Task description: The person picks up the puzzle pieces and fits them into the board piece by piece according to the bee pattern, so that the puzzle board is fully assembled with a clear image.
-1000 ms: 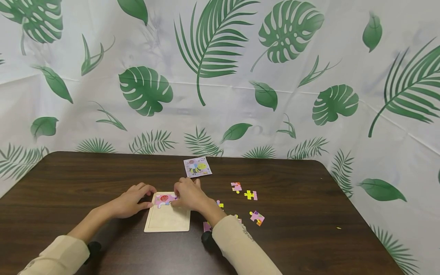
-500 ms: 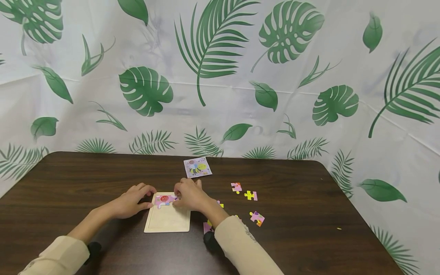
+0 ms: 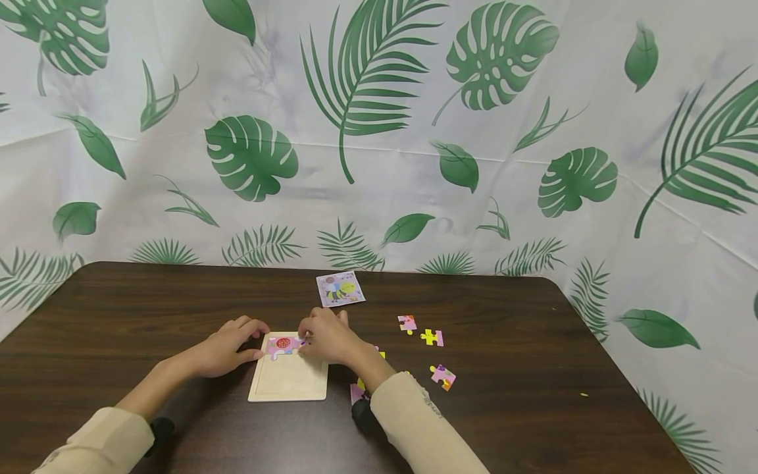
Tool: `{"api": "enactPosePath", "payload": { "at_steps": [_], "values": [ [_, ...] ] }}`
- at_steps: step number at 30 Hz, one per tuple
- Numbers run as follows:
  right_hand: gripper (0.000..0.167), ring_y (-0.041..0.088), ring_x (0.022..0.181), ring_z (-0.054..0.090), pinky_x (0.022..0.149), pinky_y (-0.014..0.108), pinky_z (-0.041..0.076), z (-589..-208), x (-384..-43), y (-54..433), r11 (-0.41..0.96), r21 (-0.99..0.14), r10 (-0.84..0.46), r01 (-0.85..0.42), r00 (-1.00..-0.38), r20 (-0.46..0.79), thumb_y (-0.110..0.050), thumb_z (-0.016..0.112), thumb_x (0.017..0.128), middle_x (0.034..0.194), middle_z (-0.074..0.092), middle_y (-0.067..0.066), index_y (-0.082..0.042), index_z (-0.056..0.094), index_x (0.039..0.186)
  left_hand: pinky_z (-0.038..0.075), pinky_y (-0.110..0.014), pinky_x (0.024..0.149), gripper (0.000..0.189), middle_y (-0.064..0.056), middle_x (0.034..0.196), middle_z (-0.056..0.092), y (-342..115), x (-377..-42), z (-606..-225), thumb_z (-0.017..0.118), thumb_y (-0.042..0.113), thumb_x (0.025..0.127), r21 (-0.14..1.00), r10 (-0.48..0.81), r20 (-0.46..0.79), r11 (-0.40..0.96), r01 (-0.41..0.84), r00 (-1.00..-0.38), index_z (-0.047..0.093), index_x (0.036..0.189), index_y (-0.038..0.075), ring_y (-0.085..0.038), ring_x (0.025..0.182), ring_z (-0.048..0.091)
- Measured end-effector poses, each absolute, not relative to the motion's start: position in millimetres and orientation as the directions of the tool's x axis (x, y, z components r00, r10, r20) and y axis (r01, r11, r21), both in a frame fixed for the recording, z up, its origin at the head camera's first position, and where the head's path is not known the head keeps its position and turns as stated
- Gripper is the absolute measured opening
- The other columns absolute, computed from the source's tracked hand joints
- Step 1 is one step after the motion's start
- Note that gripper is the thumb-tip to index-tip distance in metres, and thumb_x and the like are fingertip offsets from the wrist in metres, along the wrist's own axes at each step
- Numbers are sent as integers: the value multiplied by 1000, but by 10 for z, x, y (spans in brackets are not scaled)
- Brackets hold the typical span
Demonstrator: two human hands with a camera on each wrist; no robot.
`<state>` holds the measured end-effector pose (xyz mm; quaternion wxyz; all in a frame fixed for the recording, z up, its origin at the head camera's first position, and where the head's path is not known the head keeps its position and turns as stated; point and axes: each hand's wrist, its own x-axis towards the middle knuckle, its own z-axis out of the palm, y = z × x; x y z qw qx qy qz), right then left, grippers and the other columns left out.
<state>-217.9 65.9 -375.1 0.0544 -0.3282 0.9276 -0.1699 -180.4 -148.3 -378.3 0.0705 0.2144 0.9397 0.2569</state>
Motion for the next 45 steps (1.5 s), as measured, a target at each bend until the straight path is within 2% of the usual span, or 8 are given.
{"api": "enactPosePath", "payload": {
  "at_steps": [32, 45],
  "values": [
    [13, 11, 84, 44, 71, 34, 22, -3764, -2195, 695, 706, -395, -641, -587, -768, -4, -22, 73, 78, 87, 49, -4, -18, 68, 89, 37, -52, 76, 30, -6, 101, 49, -1474, -1792, -3777, 64, 18, 86, 510, 436, -17, 778, 367, -900, 52, 112, 7, -28, 96, 45],
    [15, 12, 90, 48, 72, 35, 25, -3741, -2212, 735, 682, -461, -644, -568, -765, -12, -19, 71, 79, 89, 53, -3, -14, 68, 93, 37, -50, 76, 29, -5, 101, 49, -1473, -1804, -3795, 64, 17, 86, 505, 432, -13, 781, 367, -902, 53, 111, 7, -28, 96, 45]
  ]
}}
